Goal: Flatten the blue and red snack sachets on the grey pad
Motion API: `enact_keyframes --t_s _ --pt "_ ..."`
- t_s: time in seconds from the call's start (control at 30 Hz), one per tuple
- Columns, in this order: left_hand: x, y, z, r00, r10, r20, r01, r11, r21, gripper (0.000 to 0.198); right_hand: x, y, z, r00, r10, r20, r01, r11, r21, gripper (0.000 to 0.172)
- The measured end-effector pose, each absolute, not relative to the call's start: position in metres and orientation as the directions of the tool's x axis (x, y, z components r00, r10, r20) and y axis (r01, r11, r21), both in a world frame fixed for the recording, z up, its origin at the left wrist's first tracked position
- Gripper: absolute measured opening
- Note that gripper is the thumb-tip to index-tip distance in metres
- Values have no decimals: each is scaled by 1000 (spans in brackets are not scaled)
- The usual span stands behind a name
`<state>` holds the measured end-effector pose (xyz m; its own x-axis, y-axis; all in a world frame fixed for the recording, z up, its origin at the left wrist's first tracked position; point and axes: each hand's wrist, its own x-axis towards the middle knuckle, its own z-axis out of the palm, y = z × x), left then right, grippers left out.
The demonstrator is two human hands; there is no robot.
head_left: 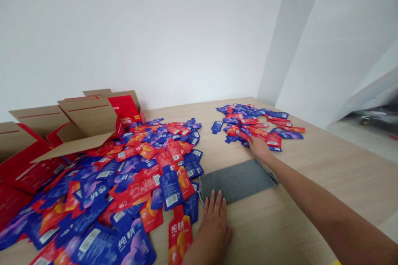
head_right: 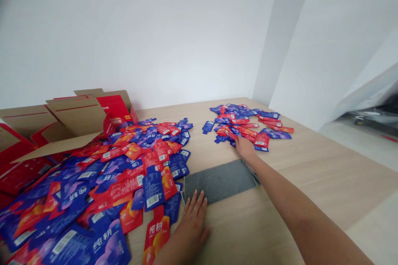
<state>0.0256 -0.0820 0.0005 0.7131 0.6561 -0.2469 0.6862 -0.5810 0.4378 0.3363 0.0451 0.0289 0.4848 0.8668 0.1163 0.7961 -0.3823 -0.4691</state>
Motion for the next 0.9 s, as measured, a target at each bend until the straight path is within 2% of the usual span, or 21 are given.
enact_keyframes --t_s 0.1,0.2,0.3,0.43,0.53,0.63,0.73,0.8,0.9 --pt "25 -82 -1 718 659 -223 680 -598 424 65 328 36 38 446 886 128 766 -304 -566 28" --pt "25 -83 -2 724 657 -210 674 -608 420 64 310 19 42 337 936 105 697 -173 -696 36" --pt "23 -83 -2 726 659 -197 672 -617 410 63 290 -3 43 153 988 32 586 -64 -807 45" --pt "22 -83 -3 733 657 -177 666 -638 388 62 284 -20 48 -119 989 -88 494 -19 -869 42" --pt "22 -83 -3 738 654 -165 658 -645 389 62 285 -17 48 -171 980 -100 638 33 -769 38" --pt "22 -83 -4 737 654 -169 660 -644 387 62 270 -13 35 -26 999 19 808 32 -588 41" --pt "23 -83 -5 737 654 -171 662 -647 379 62 235 -24 9 53 993 107 858 10 -514 45" --pt "23 -82 -6 737 653 -174 663 -650 370 63 210 -37 -10 36 988 151 890 38 -455 49" --pt "24 -82 -8 733 657 -178 668 -645 370 64 195 -49 -29 -83 962 261 955 151 -254 47"
